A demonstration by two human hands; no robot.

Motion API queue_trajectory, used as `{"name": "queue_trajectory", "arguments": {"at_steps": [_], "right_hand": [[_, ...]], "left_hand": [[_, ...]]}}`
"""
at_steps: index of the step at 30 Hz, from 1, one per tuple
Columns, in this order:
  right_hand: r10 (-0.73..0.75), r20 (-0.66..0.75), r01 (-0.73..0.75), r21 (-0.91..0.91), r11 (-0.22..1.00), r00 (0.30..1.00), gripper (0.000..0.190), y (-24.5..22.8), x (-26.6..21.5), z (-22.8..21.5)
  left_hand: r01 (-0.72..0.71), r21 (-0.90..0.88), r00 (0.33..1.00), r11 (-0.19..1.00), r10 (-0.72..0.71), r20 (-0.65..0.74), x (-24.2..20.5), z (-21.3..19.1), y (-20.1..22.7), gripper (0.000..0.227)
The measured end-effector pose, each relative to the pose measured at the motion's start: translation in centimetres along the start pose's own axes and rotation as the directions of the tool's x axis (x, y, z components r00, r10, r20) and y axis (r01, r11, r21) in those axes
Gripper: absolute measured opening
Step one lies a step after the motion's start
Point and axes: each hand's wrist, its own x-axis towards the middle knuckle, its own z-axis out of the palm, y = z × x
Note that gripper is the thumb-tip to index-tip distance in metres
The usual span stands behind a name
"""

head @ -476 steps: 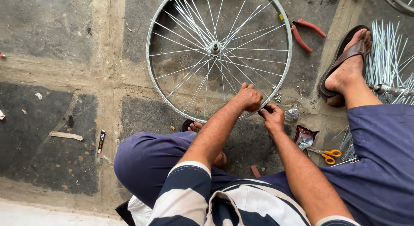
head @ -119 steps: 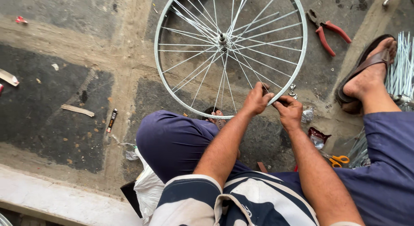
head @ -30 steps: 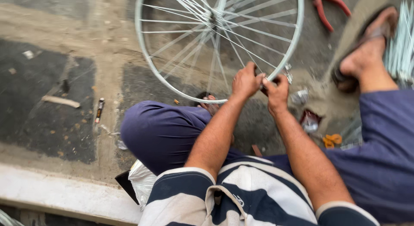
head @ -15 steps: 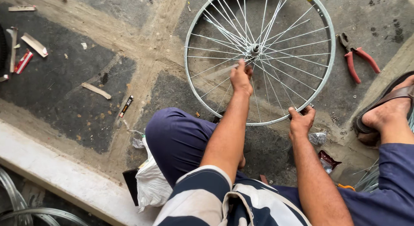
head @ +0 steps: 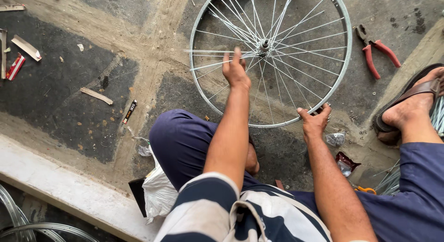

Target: The person is sitting on the floor assembling a bicycle wheel by hand. They insert spokes into the rim and hub, then tighten the nipples to secure them.

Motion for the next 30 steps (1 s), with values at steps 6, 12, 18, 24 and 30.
{"name": "queue_trajectory", "arguments": {"at_steps": [6,12,18,24,30], "right_hand": [[-0.189,0.0,0.189,0.08,0.979,0.982,0.085,2.7,1.1,0.1],[-0.189,0.013,0.185,0.163,0.969,0.982,0.076,2.5,1.4,-0.4],[-0.184,0.013,0.179,0.161,0.971,0.983,0.071,0.5,0.4,-1.0],[-0.149,0.098,0.123,0.233,0.965,0.984,0.074,-2.7,-1.1,-2.1],[-0.117,0.212,0.085,0.154,0.984,0.97,0.081,-4.5,1.2,-4.1]], "left_hand": [[0.386,0.613,0.819,0.69,-0.561,0.116,-10.0,-4.7,-6.7,0.035],[-0.172,0.831,0.821,0.529,-0.388,0.418,-13.3,-5.3,-12.0,0.024],[-0.683,0.703,0.669,-0.196,0.218,0.711,-14.7,-8.8,-9.0,0.034],[-0.472,0.867,0.765,0.159,-0.416,0.492,-13.7,-8.3,-8.8,0.035],[-0.485,0.806,0.745,0.34,-0.322,0.584,-14.1,-7.6,-12.0,0.029]]}}
